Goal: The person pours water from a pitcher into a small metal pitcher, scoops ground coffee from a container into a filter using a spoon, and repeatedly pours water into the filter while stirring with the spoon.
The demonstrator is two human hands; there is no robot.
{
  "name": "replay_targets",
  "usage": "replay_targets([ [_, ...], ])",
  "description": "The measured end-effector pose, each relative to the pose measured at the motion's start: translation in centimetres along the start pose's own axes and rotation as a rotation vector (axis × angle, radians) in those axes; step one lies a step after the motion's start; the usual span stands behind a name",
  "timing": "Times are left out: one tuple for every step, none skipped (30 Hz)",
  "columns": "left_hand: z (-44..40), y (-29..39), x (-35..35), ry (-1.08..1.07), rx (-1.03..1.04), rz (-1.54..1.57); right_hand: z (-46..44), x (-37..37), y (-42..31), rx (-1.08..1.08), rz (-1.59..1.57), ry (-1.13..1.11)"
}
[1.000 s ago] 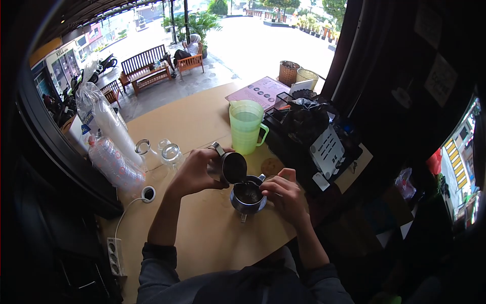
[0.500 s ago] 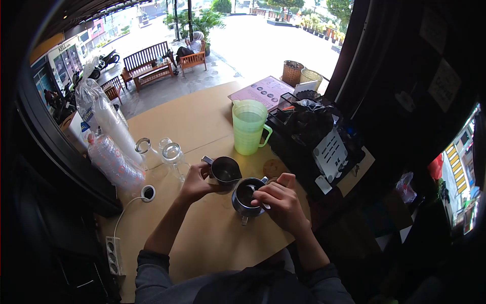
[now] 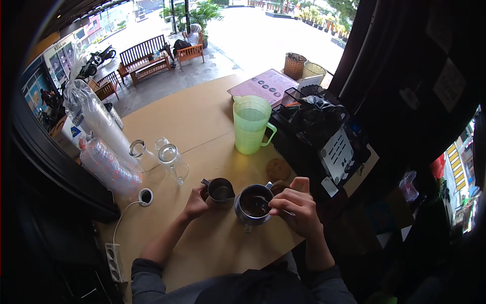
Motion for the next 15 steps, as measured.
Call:
replay_targets([
  [0.1,0.0,0.1,-0.003,-0.007,0.001,-0.1,0.1,-0.1,0.008,-0.001,-0.001],
  [0.3,0.4,0.3,0.015,0.024,-0.089,-0.5,0.1,-0.5,-0.042,0.031,-0.03],
  [0.6,0.9,0.5,0.035,0.056,-0.179,-0.7,0.1,-0.8,-0.093,0.062,-0.06],
  [0.9,1.0,0.5,0.032,0.051,-0.178,-0.6,0.0,-0.9,-0.088,0.061,-0.061],
  [1.2,1.1,0.5,0.106,0.102,-0.321,-0.3,-0.2,-1.1,-0.078,0.052,-0.051],
  [1.6,1.3,0.6,0.181,0.154,-0.463,-0.1,-0.3,-1.0,-0.069,0.044,-0.042],
  [2.3,1.5,1.3,0.177,0.152,-0.461,0.0,-0.3,-0.7,-0.066,0.081,-0.04],
  [3.2,1.7,2.3,0.315,0.115,-0.569,0.0,0.0,-0.5,-0.061,0.083,-0.041],
  [3.9,1.7,2.8,0.455,0.077,-0.676,-0.1,0.3,-0.4,-0.084,0.097,-0.043],
  [4.3,1.5,2.8,0.456,0.076,-0.675,-0.3,0.7,-0.3,-0.11,0.111,-0.044],
  [4.7,1.3,2.8,0.49,0.114,-0.789,-0.2,1.0,-0.4,-0.124,0.075,-0.049],
  [5.0,1.4,2.7,0.523,0.153,-0.904,-0.1,0.8,-0.4,-0.123,0.074,-0.049],
  [5.5,1.8,2.5,0.521,0.152,-0.904,0.1,0.5,-0.3,-0.121,-0.015,-0.045],
  [6.2,2.3,2.3,0.432,-0.015,-0.974,0.3,0.1,-0.2,-0.118,-0.101,-0.041],
  [6.9,3.2,2.4,0.341,-0.181,-1.037,0.7,-0.2,0.3,-0.089,-0.081,-0.032],
])
Point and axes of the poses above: each hand's wrist, its own z-axis away from the middle knuckle, its own x-axis out of the palm, y = z × x, the point moved 2 cm from there along -z, towards the middle knuckle, and after that the axes turned 10 degrees about -x, right-handed, at the moved point
